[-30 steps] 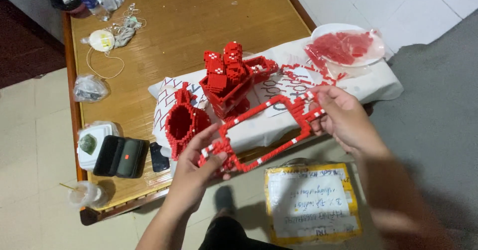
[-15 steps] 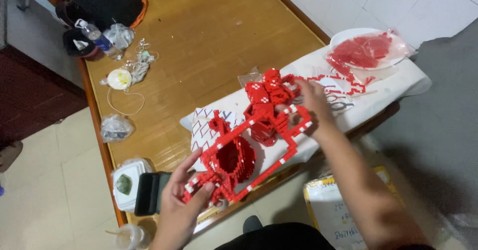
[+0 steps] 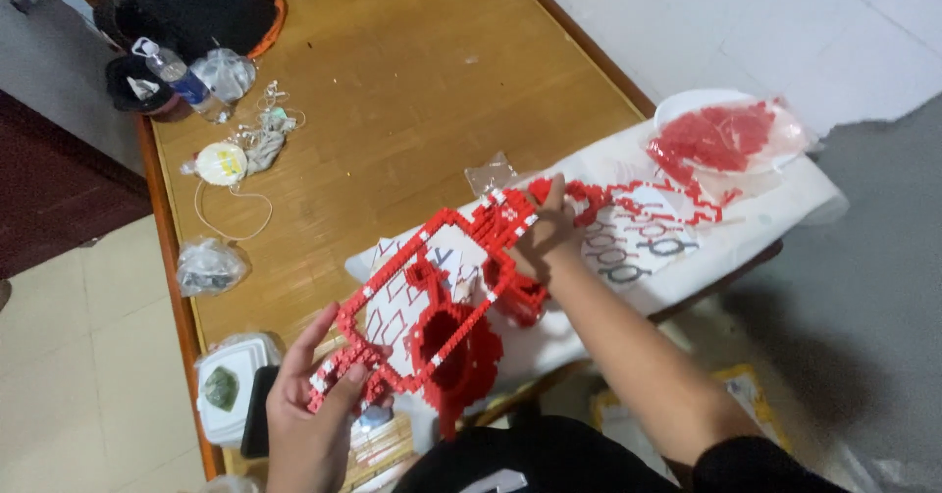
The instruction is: The person assembles a red and white plastic block structure by hand and with a small mallet, tapping pieces together and picking up components from a table.
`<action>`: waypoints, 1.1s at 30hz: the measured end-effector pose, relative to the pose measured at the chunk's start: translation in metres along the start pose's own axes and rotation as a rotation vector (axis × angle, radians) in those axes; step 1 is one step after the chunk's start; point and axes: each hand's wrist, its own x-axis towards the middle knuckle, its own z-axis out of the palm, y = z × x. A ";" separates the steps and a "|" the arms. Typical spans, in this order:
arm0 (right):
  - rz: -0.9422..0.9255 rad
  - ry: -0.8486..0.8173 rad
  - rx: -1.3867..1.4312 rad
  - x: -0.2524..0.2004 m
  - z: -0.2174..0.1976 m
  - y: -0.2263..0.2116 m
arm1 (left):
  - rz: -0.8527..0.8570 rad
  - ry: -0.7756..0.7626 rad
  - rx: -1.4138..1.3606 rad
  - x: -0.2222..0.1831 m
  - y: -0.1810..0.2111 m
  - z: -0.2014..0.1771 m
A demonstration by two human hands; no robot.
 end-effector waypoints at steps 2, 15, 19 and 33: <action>-0.097 0.059 -0.175 -0.001 0.003 0.003 | 0.061 -0.027 0.131 0.007 -0.008 0.000; 0.259 0.097 0.480 -0.016 -0.002 -0.008 | 0.082 -0.185 0.062 0.029 0.003 -0.011; 0.039 0.096 0.143 0.050 0.010 0.027 | 0.113 -0.233 0.100 0.030 0.000 -0.023; -0.297 0.214 -0.423 -0.042 -0.077 0.016 | 0.084 -0.321 0.099 0.043 -0.007 -0.012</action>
